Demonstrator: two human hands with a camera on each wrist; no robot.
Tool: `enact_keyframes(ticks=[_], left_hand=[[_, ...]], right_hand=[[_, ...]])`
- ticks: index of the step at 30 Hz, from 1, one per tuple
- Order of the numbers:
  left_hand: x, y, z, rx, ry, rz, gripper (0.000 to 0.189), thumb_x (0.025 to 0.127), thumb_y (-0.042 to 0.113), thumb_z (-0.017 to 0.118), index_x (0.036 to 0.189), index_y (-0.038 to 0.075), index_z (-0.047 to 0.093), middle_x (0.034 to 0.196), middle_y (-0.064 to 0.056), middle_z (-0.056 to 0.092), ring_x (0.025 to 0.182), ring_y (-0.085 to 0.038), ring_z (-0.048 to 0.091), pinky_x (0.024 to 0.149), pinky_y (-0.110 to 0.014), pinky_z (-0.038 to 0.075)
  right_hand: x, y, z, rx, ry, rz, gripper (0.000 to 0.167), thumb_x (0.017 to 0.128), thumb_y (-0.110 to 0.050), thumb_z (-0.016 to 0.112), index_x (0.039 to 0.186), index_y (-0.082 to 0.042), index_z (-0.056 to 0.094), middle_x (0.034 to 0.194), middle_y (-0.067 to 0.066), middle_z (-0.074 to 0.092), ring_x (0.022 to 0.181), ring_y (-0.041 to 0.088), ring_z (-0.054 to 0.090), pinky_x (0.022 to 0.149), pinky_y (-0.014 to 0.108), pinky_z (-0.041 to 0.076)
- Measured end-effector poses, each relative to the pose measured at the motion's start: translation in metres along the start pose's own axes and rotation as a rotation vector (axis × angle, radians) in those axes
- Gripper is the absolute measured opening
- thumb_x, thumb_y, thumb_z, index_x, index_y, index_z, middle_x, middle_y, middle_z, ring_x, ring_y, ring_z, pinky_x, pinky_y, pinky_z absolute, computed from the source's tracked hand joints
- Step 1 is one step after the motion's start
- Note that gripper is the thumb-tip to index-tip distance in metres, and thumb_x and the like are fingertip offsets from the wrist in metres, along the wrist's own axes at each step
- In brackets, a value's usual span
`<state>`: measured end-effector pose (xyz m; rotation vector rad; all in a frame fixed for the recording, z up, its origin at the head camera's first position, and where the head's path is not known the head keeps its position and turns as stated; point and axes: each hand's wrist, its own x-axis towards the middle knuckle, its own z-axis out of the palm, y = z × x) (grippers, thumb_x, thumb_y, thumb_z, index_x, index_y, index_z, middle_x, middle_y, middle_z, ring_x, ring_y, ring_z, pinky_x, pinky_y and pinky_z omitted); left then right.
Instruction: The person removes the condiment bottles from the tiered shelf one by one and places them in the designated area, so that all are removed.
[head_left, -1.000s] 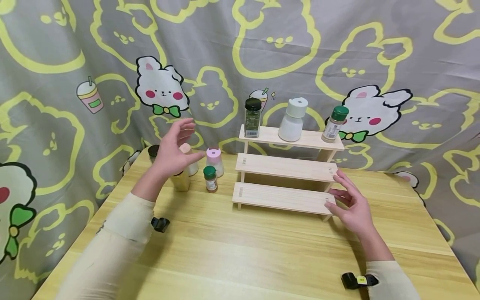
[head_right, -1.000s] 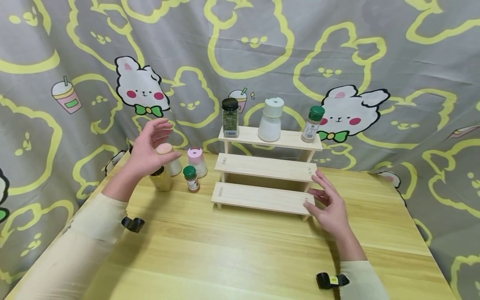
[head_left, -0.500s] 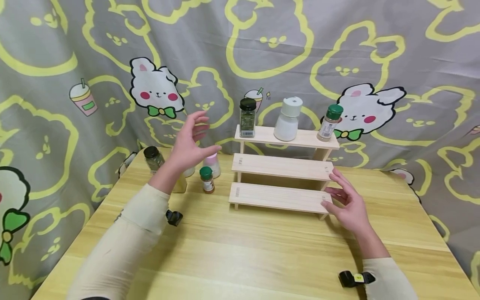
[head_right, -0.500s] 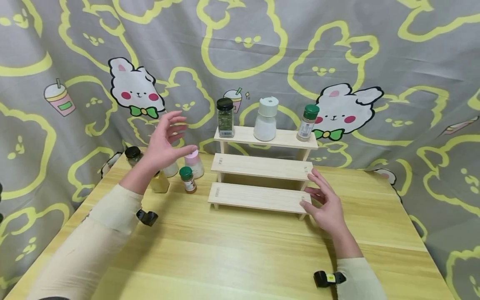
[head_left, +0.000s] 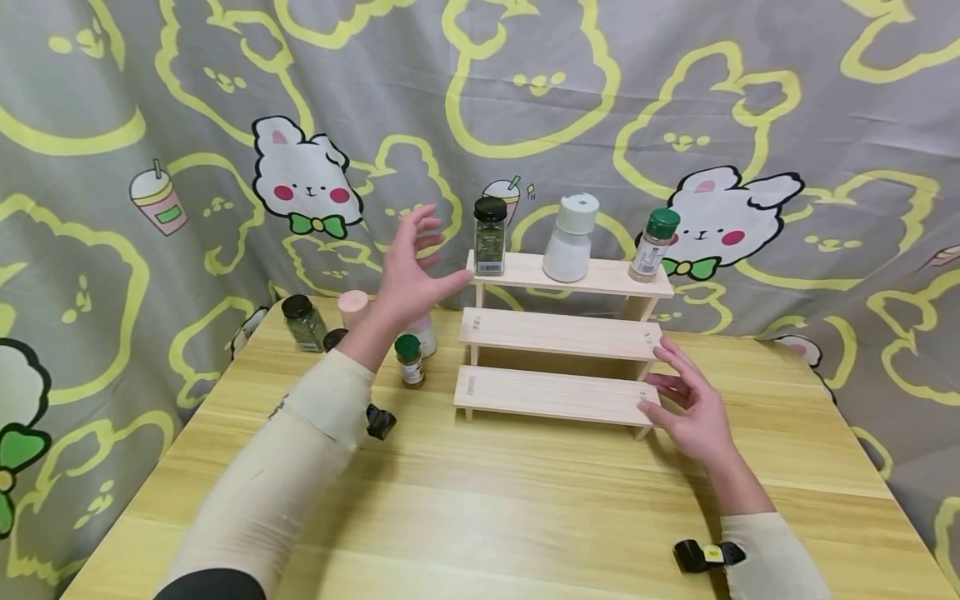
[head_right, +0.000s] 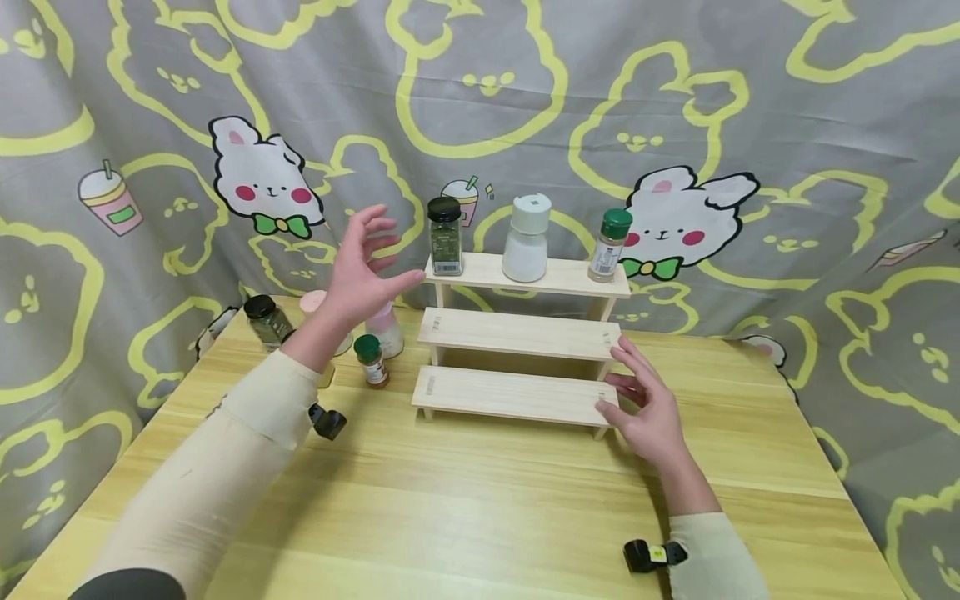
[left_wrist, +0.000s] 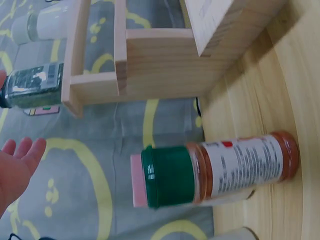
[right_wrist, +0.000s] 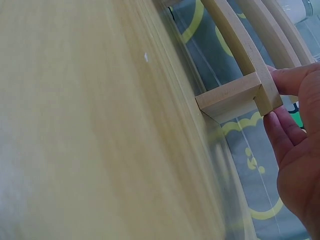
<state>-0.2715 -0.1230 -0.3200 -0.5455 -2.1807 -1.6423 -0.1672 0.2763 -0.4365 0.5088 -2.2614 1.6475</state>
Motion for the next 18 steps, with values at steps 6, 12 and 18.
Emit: enact_keyframes(ticks=[6,12,18], left_hand=[[0.007,-0.006,0.020,0.057,0.052,0.070,0.089,0.076,0.013,0.088,0.149,0.013,0.037,0.137,-0.014,0.047,0.123,-0.023,0.052,0.101,-0.042,0.046],[0.013,-0.008,0.036,0.097,0.110,0.075,0.089,0.075,0.017,0.089,0.148,0.011,0.037,0.135,-0.017,0.048,0.124,-0.031,0.051,0.102,-0.039,0.046],[0.018,-0.007,0.047,0.082,0.132,0.049,0.091,0.074,0.013,0.089,0.148,0.010,0.037,0.133,-0.012,0.048,0.121,-0.027,0.052,0.099,-0.038,0.048]], right_hand=[[0.001,0.020,-0.003,0.007,0.004,0.013,0.078,0.074,0.025,0.073,0.145,0.004,0.047,0.159,0.016,0.030,0.108,0.028,0.062,0.094,0.021,0.048],[0.000,0.035,-0.005,-0.010,0.008,0.019,0.081,0.074,0.025,0.073,0.146,0.001,0.047,0.160,0.012,0.029,0.109,0.025,0.062,0.094,0.020,0.048],[0.001,0.016,-0.003,0.011,0.003,0.007,0.077,0.074,0.026,0.072,0.144,0.005,0.047,0.159,0.017,0.029,0.108,0.028,0.063,0.094,0.022,0.048]])
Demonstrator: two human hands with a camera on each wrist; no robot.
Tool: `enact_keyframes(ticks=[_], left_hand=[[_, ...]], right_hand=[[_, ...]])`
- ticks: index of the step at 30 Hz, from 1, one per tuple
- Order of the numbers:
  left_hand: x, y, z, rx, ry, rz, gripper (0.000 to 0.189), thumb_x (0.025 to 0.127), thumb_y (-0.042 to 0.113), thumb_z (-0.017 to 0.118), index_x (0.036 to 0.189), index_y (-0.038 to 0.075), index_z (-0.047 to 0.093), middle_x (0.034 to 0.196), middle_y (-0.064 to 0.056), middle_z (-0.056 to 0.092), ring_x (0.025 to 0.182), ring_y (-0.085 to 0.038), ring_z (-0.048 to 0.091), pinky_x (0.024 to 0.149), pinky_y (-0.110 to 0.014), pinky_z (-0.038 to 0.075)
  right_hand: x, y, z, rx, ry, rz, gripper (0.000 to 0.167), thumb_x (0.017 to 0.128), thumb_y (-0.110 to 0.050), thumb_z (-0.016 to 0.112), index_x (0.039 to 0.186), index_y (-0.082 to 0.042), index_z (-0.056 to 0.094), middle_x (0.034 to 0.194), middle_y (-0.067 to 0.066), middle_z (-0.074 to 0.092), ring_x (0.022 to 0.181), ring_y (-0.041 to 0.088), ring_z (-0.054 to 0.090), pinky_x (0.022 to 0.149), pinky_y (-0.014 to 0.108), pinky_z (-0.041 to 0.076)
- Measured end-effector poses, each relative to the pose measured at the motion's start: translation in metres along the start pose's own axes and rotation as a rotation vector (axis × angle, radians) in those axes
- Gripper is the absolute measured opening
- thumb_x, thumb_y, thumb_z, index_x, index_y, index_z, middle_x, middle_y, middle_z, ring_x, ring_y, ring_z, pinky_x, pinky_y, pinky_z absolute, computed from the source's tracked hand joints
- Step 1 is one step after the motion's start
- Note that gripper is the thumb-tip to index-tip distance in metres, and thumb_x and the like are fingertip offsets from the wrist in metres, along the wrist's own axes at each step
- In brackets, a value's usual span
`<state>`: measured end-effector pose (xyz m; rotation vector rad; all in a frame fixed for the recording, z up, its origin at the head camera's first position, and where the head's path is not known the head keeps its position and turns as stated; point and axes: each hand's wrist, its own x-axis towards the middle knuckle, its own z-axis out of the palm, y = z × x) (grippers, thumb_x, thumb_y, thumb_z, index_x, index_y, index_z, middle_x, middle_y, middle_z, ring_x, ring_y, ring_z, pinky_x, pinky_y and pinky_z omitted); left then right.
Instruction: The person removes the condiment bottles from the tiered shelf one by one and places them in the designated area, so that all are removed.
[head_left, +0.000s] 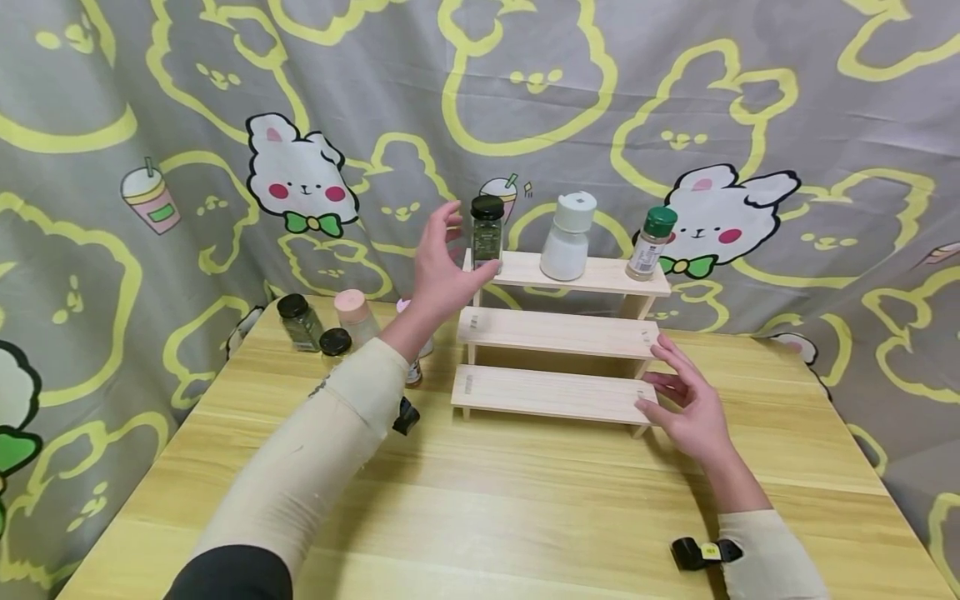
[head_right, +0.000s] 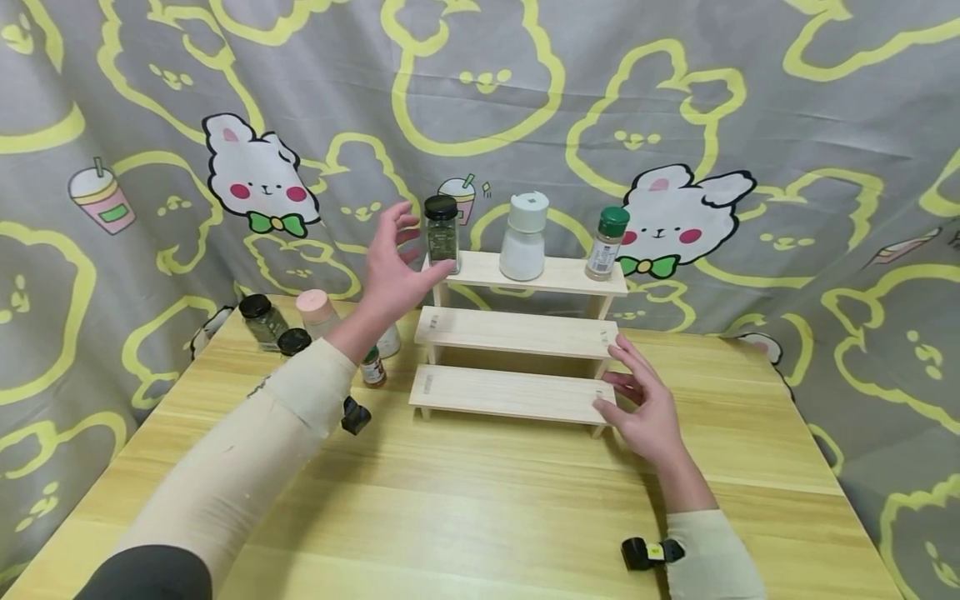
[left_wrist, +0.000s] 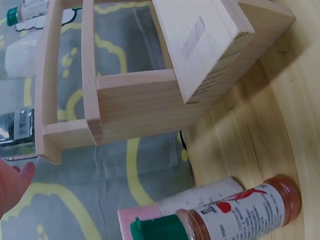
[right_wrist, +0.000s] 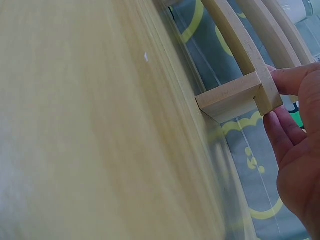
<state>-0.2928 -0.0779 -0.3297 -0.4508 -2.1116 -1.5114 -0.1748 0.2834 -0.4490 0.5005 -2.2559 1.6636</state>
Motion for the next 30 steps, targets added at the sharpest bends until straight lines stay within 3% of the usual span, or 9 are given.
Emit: enact_keyframes(ticks=[7,14,25,30], left_hand=[[0.005,0.000,0.010,0.010,0.015,-0.004,0.089,0.074,0.010,0.089,0.147,0.012,0.038,0.128,-0.007,0.049,0.116,-0.018,0.053,0.097,-0.031,0.050],[0.009,-0.001,0.013,0.025,0.005,-0.003,0.086,0.076,0.008,0.087,0.146,0.013,0.038,0.128,-0.009,0.050,0.112,-0.020,0.058,0.092,-0.023,0.050],[0.010,-0.003,0.018,0.062,0.019,-0.008,0.084,0.077,0.005,0.085,0.146,0.014,0.039,0.129,-0.009,0.052,0.106,-0.021,0.058,0.083,-0.026,0.052],[0.010,-0.002,0.021,0.091,0.036,0.003,0.084,0.075,0.003,0.085,0.145,0.014,0.039,0.126,-0.009,0.053,0.108,-0.020,0.056,0.085,-0.025,0.051]], right_hand=[[0.000,-0.011,0.002,-0.002,-0.002,0.002,0.076,0.074,0.026,0.072,0.143,0.008,0.046,0.158,0.020,0.029,0.107,0.028,0.063,0.094,0.021,0.048],[0.001,-0.011,0.003,-0.014,-0.001,0.002,0.076,0.074,0.026,0.072,0.143,0.009,0.046,0.158,0.021,0.029,0.107,0.031,0.063,0.094,0.023,0.049],[0.001,-0.009,0.002,-0.012,-0.003,0.003,0.076,0.074,0.026,0.072,0.143,0.008,0.046,0.158,0.021,0.029,0.107,0.031,0.063,0.094,0.024,0.049],[0.001,-0.008,0.002,-0.007,-0.001,0.000,0.076,0.074,0.026,0.072,0.143,0.008,0.046,0.157,0.021,0.030,0.107,0.031,0.063,0.094,0.024,0.049]])
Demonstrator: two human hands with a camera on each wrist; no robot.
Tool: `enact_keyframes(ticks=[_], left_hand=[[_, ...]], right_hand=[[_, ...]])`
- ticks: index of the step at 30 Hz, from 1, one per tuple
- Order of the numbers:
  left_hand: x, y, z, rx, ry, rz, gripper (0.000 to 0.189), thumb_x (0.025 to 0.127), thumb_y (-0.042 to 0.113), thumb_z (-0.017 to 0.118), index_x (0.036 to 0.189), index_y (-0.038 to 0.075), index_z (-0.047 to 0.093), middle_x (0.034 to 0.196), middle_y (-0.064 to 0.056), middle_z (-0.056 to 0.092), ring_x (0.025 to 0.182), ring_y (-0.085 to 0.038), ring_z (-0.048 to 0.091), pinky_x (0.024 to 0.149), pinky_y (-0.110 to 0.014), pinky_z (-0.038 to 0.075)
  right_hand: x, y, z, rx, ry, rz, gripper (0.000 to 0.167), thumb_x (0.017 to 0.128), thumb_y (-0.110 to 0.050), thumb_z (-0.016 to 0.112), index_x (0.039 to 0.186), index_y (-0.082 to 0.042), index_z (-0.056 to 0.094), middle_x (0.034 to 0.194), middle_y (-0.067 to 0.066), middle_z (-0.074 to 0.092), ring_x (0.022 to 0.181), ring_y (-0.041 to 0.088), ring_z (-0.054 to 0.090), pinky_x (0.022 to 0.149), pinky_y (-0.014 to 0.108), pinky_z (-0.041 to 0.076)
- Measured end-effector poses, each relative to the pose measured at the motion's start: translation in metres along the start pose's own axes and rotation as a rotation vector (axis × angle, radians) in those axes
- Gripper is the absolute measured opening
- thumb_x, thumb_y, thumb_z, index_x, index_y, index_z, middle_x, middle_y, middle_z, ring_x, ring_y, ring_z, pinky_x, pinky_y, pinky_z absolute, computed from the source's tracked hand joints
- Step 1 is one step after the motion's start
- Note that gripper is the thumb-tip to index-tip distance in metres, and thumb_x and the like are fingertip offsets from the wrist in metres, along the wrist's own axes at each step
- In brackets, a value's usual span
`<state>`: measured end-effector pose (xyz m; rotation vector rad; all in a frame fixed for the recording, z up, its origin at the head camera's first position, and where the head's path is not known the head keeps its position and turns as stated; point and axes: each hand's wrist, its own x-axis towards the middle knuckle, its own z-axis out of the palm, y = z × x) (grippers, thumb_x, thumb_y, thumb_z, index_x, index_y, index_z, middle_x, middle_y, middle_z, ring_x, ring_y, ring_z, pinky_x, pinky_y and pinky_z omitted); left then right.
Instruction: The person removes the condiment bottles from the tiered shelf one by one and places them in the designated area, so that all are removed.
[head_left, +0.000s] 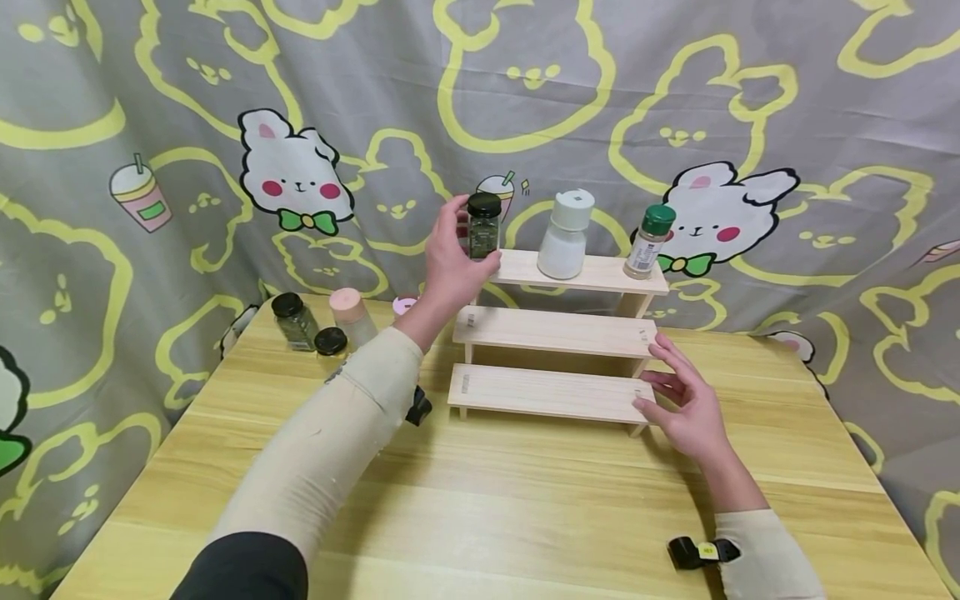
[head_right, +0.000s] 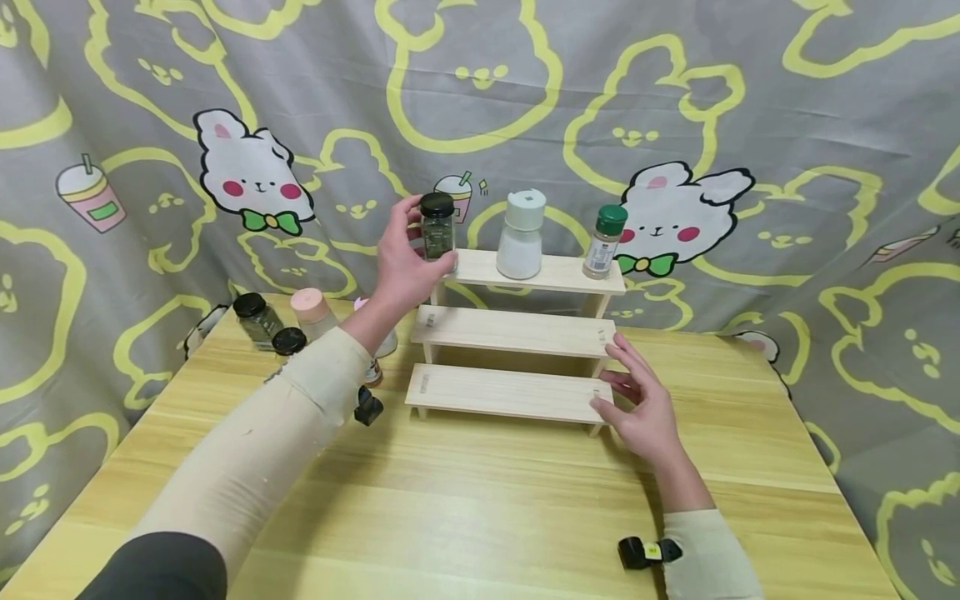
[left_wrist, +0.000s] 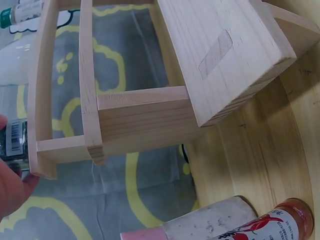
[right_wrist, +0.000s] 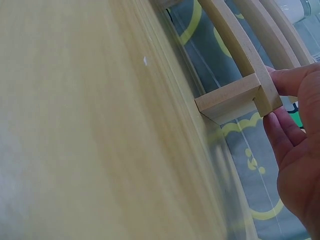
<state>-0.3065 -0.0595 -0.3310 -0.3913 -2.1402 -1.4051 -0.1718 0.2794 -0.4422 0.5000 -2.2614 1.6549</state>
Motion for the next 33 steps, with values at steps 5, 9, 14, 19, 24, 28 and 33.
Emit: enact_keyframes(ticks=[5,9,14,19,24,28,33], left_hand=[[0.000,0.001,0.000,0.041,0.014,0.010,0.084,0.073,0.001,0.082,0.143,0.014,0.039,0.123,-0.009,0.055,0.109,-0.019,0.054,0.088,-0.026,0.048],[0.000,0.001,-0.001,0.031,0.023,0.024,0.083,0.071,-0.001,0.080,0.143,0.013,0.040,0.123,-0.009,0.055,0.108,-0.019,0.056,0.088,-0.025,0.048],[-0.001,-0.001,-0.006,-0.020,0.035,0.028,0.082,0.070,-0.003,0.078,0.142,0.013,0.041,0.123,-0.008,0.056,0.105,-0.019,0.057,0.084,-0.025,0.050],[0.000,0.001,-0.017,-0.038,0.047,0.026,0.082,0.070,-0.003,0.078,0.141,0.014,0.042,0.123,-0.006,0.056,0.105,-0.018,0.059,0.085,-0.026,0.051],[0.000,0.002,-0.032,-0.034,0.053,0.041,0.080,0.070,-0.002,0.078,0.141,0.013,0.042,0.124,-0.006,0.056,0.105,-0.016,0.058,0.079,-0.029,0.053],[-0.001,0.002,-0.046,-0.036,0.056,0.053,0.079,0.072,-0.002,0.077,0.141,0.014,0.041,0.124,-0.006,0.055,0.106,-0.017,0.057,0.077,-0.032,0.053],[-0.003,-0.001,-0.062,-0.024,0.073,0.063,0.079,0.073,-0.002,0.077,0.141,0.014,0.041,0.123,-0.007,0.054,0.104,-0.017,0.057,0.079,-0.032,0.054]], right_hand=[[0.000,-0.001,0.001,0.004,0.000,0.000,0.077,0.073,0.027,0.072,0.143,0.009,0.046,0.157,0.021,0.029,0.107,0.031,0.063,0.094,0.024,0.049],[0.000,-0.001,0.001,0.003,-0.001,0.001,0.076,0.074,0.026,0.072,0.143,0.008,0.046,0.158,0.021,0.029,0.107,0.032,0.062,0.094,0.024,0.049],[0.000,-0.001,0.002,0.001,-0.002,0.002,0.076,0.074,0.026,0.072,0.143,0.008,0.046,0.158,0.021,0.029,0.107,0.031,0.062,0.094,0.024,0.049],[0.000,-0.001,0.002,0.001,-0.001,-0.001,0.076,0.074,0.026,0.072,0.143,0.009,0.046,0.158,0.021,0.029,0.107,0.031,0.063,0.093,0.024,0.050],[-0.001,-0.002,0.002,0.001,-0.004,0.003,0.076,0.074,0.026,0.072,0.143,0.008,0.046,0.158,0.021,0.029,0.108,0.031,0.062,0.094,0.024,0.050],[-0.001,-0.003,0.002,-0.001,-0.002,0.006,0.076,0.074,0.026,0.071,0.144,0.008,0.046,0.158,0.021,0.028,0.108,0.031,0.062,0.094,0.024,0.049],[-0.001,-0.005,0.001,-0.009,0.001,0.006,0.076,0.075,0.026,0.071,0.144,0.007,0.046,0.158,0.020,0.028,0.108,0.030,0.062,0.095,0.024,0.049]])
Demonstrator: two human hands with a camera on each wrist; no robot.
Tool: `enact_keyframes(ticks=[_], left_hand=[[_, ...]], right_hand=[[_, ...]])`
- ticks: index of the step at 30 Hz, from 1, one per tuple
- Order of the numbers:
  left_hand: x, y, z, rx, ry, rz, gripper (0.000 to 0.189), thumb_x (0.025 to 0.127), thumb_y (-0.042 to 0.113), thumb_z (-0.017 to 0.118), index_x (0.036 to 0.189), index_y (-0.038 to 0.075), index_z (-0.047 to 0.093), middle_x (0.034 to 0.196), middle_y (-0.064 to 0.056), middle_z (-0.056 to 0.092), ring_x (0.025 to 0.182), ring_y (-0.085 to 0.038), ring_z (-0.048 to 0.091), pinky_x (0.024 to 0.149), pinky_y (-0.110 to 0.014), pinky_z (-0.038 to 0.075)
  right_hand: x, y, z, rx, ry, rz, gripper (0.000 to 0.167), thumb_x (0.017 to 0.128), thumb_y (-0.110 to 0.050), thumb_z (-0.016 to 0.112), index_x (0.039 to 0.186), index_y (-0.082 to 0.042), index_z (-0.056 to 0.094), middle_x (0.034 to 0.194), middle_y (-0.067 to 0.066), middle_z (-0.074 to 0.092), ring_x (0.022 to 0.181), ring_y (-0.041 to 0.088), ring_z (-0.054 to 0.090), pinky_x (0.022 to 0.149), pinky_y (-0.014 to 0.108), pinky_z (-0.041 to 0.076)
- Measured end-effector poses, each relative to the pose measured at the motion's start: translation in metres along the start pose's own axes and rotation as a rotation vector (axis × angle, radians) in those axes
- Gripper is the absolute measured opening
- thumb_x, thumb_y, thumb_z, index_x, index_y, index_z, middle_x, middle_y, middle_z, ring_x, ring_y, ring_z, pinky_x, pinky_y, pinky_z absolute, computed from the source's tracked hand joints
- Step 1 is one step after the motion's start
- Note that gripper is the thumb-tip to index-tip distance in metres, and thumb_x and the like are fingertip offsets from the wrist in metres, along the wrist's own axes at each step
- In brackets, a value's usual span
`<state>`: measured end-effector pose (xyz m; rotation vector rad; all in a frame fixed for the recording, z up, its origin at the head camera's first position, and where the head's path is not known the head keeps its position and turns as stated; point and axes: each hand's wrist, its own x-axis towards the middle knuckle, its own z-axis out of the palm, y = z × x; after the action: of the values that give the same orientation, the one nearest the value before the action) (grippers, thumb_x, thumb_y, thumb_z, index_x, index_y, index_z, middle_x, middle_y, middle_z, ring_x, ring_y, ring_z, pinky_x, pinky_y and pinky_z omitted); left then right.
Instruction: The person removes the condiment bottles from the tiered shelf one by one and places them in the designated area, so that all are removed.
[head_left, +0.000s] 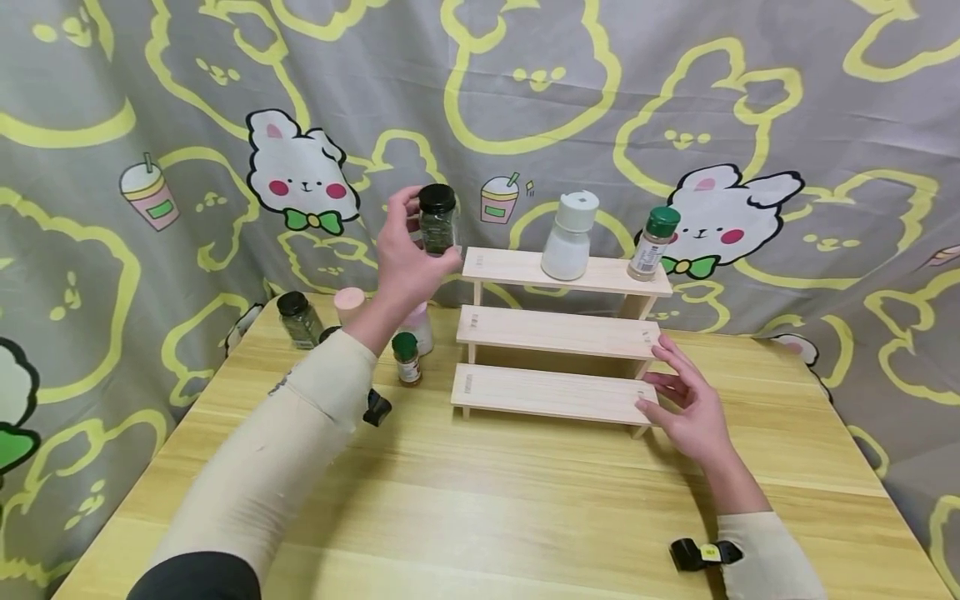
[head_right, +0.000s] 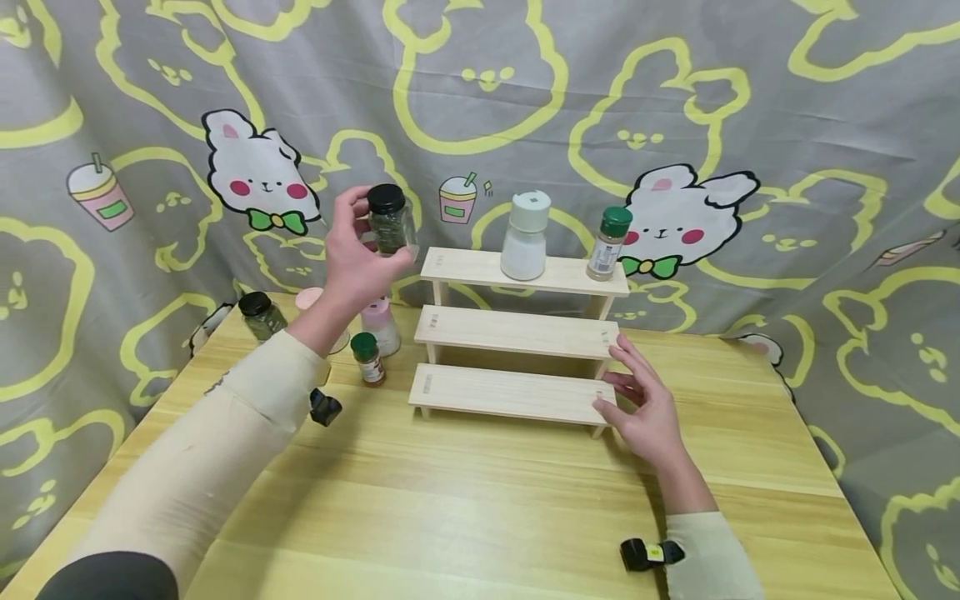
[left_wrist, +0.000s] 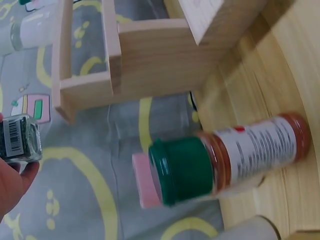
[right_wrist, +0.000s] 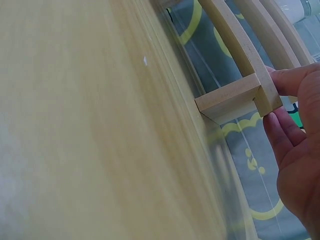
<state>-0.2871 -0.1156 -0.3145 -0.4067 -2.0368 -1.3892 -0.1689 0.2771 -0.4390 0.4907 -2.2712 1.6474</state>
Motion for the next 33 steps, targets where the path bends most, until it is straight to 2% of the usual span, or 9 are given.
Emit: enact_keyframes(ticks=[11,20,29,33], left_hand=[[-0.002,-0.005,-0.034,0.001,0.023,-0.071,0.080,0.072,-0.001,0.075,0.141,0.020,0.040,0.123,-0.002,0.050,0.099,-0.014,0.057,0.073,-0.033,0.053],[-0.004,-0.009,-0.064,0.029,0.055,-0.108,0.081,0.074,-0.002,0.074,0.143,0.022,0.038,0.125,-0.003,0.049,0.100,-0.015,0.054,0.075,-0.033,0.051],[-0.010,-0.012,-0.089,0.069,0.076,-0.104,0.082,0.074,-0.002,0.074,0.142,0.026,0.038,0.123,-0.003,0.050,0.100,-0.014,0.057,0.080,-0.033,0.052],[-0.015,-0.014,-0.100,0.079,0.096,-0.100,0.081,0.074,-0.002,0.074,0.141,0.027,0.038,0.123,-0.003,0.050,0.101,-0.015,0.055,0.083,-0.033,0.052]], right_hand=[[0.000,-0.001,0.001,-0.001,0.001,-0.004,0.076,0.074,0.027,0.071,0.144,0.007,0.045,0.158,0.020,0.029,0.108,0.028,0.063,0.094,0.023,0.049],[0.000,0.004,0.001,0.040,-0.007,-0.012,0.079,0.073,0.029,0.070,0.145,0.006,0.046,0.159,0.018,0.029,0.107,0.022,0.063,0.094,0.020,0.048],[-0.001,-0.001,0.001,0.018,-0.002,-0.001,0.077,0.075,0.027,0.070,0.144,0.006,0.046,0.158,0.019,0.029,0.107,0.025,0.063,0.094,0.021,0.048],[0.000,0.007,0.000,0.013,0.002,0.004,0.078,0.075,0.026,0.071,0.145,0.005,0.046,0.159,0.017,0.029,0.108,0.026,0.062,0.094,0.022,0.048]])
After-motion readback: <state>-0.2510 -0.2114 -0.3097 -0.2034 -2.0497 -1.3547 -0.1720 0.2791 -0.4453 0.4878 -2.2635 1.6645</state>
